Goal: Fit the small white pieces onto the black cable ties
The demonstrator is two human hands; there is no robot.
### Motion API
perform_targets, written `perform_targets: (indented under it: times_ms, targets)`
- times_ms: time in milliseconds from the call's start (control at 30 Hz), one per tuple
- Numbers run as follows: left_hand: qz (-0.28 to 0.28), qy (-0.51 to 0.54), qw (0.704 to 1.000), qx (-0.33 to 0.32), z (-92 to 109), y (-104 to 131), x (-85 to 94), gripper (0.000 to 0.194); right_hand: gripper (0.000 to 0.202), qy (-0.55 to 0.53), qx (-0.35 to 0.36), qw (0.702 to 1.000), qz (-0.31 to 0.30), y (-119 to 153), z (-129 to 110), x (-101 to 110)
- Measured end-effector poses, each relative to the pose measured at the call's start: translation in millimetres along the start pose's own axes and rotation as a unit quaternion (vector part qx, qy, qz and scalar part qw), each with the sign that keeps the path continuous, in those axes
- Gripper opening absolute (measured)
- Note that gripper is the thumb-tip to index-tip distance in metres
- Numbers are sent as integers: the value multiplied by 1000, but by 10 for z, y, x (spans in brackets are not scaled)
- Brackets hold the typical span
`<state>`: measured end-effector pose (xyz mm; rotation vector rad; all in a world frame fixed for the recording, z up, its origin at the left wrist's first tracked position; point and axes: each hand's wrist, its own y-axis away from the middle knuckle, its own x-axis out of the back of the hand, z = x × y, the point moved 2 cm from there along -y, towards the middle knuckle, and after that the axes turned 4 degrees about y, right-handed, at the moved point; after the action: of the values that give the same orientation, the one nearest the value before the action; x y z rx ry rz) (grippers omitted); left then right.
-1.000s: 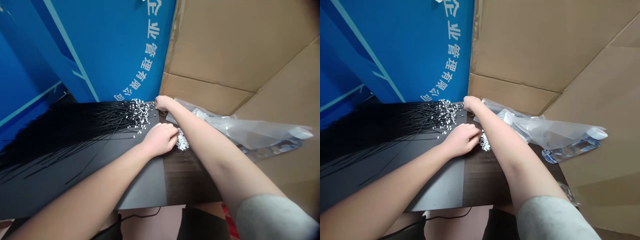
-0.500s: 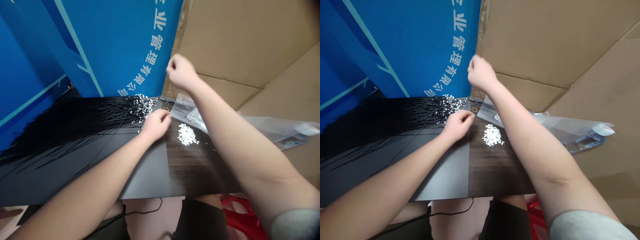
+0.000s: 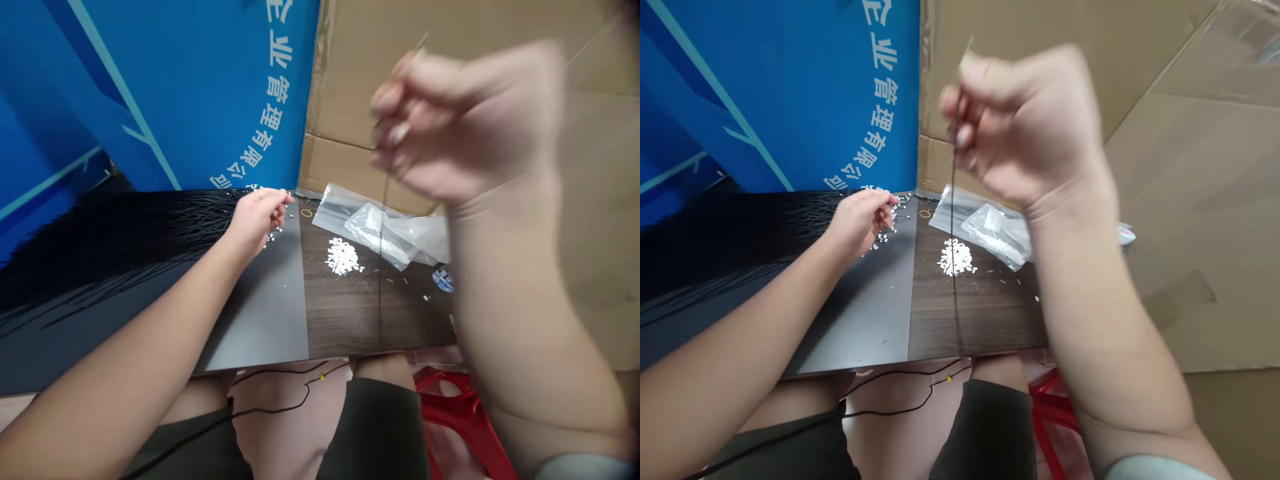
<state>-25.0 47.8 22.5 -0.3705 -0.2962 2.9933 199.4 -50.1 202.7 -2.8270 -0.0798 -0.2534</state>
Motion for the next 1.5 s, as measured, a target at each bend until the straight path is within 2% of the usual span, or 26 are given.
perform_targets:
  times_ms: [33,67,133,200,267,367,700,933,1133,1233,1367,1500]
  targets:
    - [-76,27,996,49,2,74,-92,29,35,-77,-21,995,-54,5,223,-176]
    - [-140,50,985,89,-1,150,-175,37,31,-111,-35,991,-69,-8,466,-308]
    - [-210,83,965,131,-28,277,-295,46,25,-135,-56,987,-69,-61,962,-470]
    - [-228,100,959,135,-82,345,-354,48,28,-178,-65,978,-83,-99,1394,-548]
    - [-226,96,961,123,-148,362,-367,46,34,-208,-79,971,-90,-94,1707,-588]
    - [-209,88,968,107,-222,346,-346,40,37,-232,-62,967,-85,-29,1926,-636]
    - [-194,65,975,93,-218,368,-361,30,33,-235,-58,965,-100,50,1946,-615]
    - [-202,82,972,90,-197,382,-383,27,27,-231,-26,968,-90,67,1909,-613]
    - [-197,74,973,95,-172,395,-403,30,27,-192,-12,980,-50,75,1877,-620]
    - [-209,47,972,99,-145,421,-420,30,23,-158,-26,987,-2,70,1818,-587]
    - [-230,12,969,95,-78,471,-460,26,17,-77,-33,994,70,53,1635,-510]
    - [-238,24,965,108,-37,513,-492,20,16,-15,-21,996,82,42,1430,-463]
